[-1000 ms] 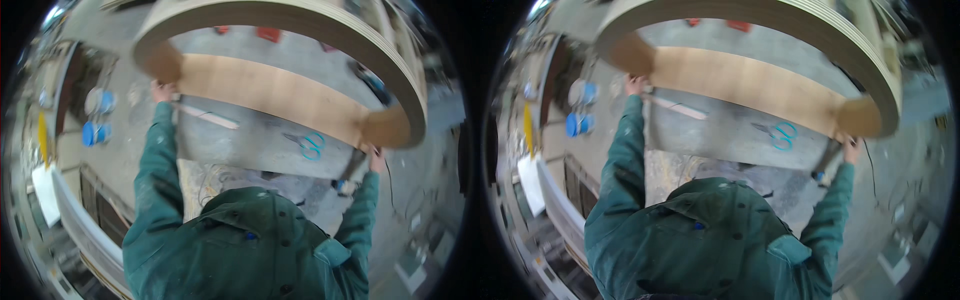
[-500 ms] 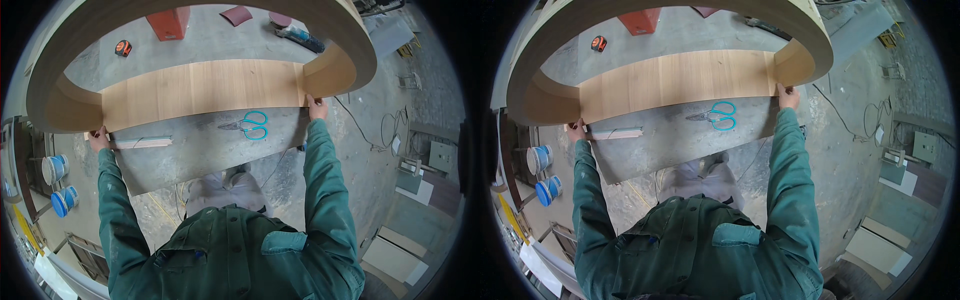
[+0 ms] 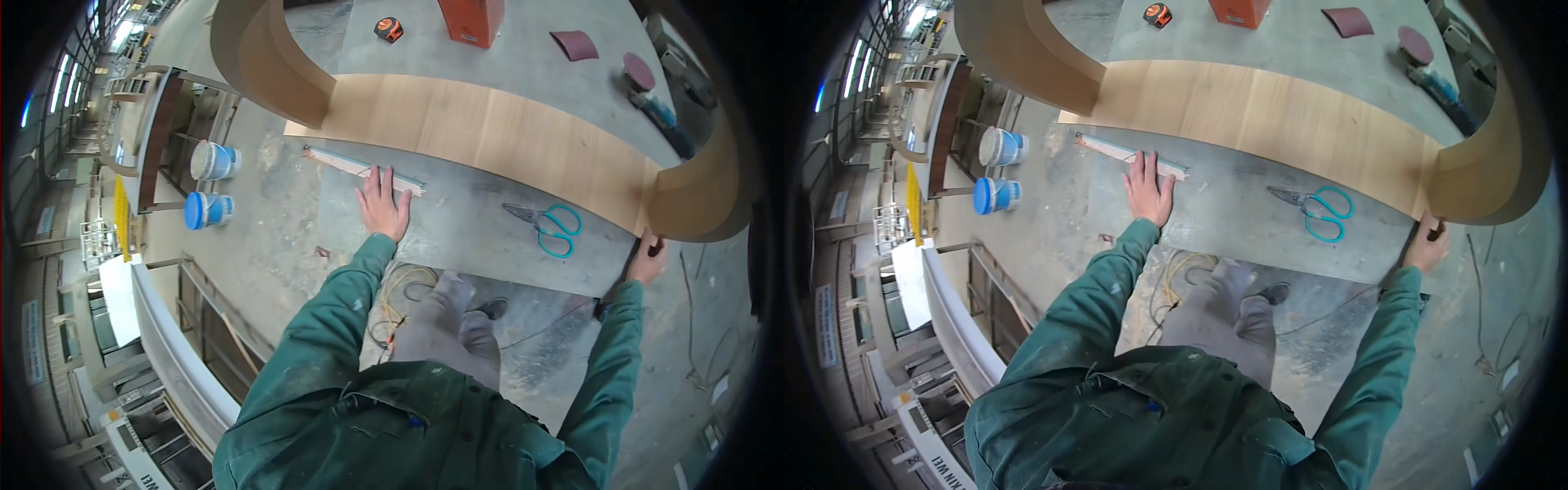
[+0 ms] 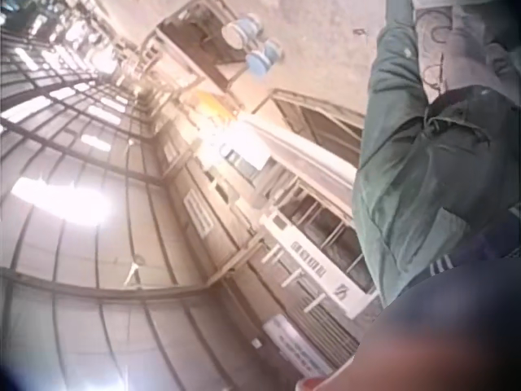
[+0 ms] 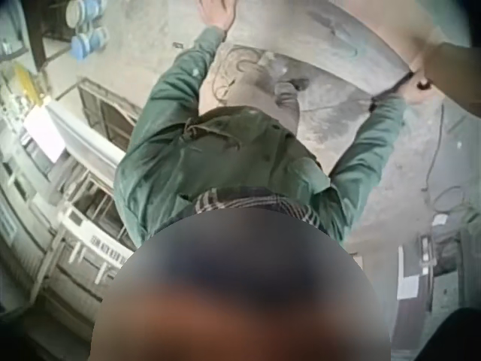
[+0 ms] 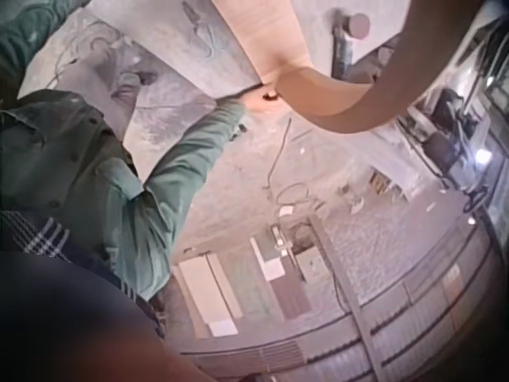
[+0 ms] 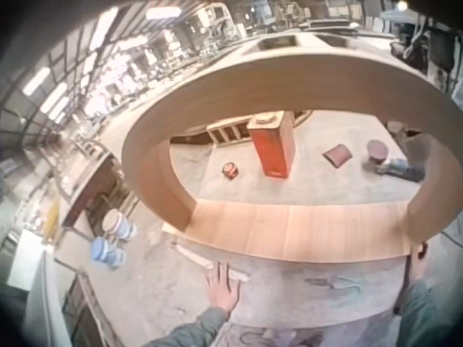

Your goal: Sanding the edges of a curved wooden frame component using an angle grinder and checking the fit.

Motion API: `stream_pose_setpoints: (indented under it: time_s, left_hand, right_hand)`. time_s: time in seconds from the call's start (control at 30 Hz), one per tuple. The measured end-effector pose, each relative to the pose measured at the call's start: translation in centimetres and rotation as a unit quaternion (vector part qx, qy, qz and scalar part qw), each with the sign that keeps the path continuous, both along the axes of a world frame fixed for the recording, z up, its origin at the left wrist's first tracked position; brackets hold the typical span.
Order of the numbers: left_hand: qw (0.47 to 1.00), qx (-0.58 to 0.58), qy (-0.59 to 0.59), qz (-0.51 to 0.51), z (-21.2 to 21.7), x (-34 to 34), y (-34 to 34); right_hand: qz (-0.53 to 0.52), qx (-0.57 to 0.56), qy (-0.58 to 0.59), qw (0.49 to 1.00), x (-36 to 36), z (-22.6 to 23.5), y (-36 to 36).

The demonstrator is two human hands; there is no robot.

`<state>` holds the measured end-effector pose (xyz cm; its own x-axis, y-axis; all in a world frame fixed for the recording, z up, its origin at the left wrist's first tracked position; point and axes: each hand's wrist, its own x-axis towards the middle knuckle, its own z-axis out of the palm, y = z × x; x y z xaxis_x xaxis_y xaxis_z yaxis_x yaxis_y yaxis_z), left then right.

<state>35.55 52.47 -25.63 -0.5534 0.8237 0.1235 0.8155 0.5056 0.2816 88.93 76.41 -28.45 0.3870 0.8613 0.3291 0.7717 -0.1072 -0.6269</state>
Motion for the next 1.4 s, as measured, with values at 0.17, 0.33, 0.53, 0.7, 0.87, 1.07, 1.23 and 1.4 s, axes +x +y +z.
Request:
stream_pose_setpoints:
  time_s: [0.17, 0.33, 0.53, 0.7, 0.87, 1.07, 1.23, 1.4]
  left_hand:
    - [0.999, 0.014, -0.024, 0.015, 0.7, 0.6, 0.5]
    - [1.0, 0.006, -0.005, 0.013, 0.2, 0.0, 0.6]
    - [1.0, 0.02, 0.003, 0.009, 0.2, 0.3, 0.5]
    - [1.0, 0.025, 0.008, 0.004, -0.2, 0.5, 0.3]
    - [1.0, 0.024, 0.003, 0.011, -0.1, 0.6, 0.6]
    - [1.0, 0.021, 0.005, 0.009, -0.2, 0.5, 0.8]
    - [1.0, 0.017, 0.007, 0.01, -0.3, 0.5, 0.6]
    - [1.0, 0.016, 0.008, 0.011, -0.1, 0.7, 0.6]
  right_hand:
    - [-0.035, -0.031, -0.075, 0.996, 0.6, -0.7, 0.4]
    - [-0.03, -0.042, -0.076, 0.996, 0.0, -0.4, 0.6]
    - [-0.029, -0.046, -0.089, 0.995, 0.3, -0.8, 0.2]
    - [-0.018, -0.043, -0.106, 0.993, 0.8, -0.8, 0.3]
    - [-0.031, -0.027, -0.143, 0.989, 0.8, -1.1, 0.5]
    - [-0.035, -0.052, -0.143, 0.988, 1.0, -1.3, 0.7]
    - [-0.04, -0.059, -0.15, 0.986, 0.6, -1.2, 0.7]
    - [-0.042, -0.058, -0.151, 0.986, 0.5, -1.2, 0.7]
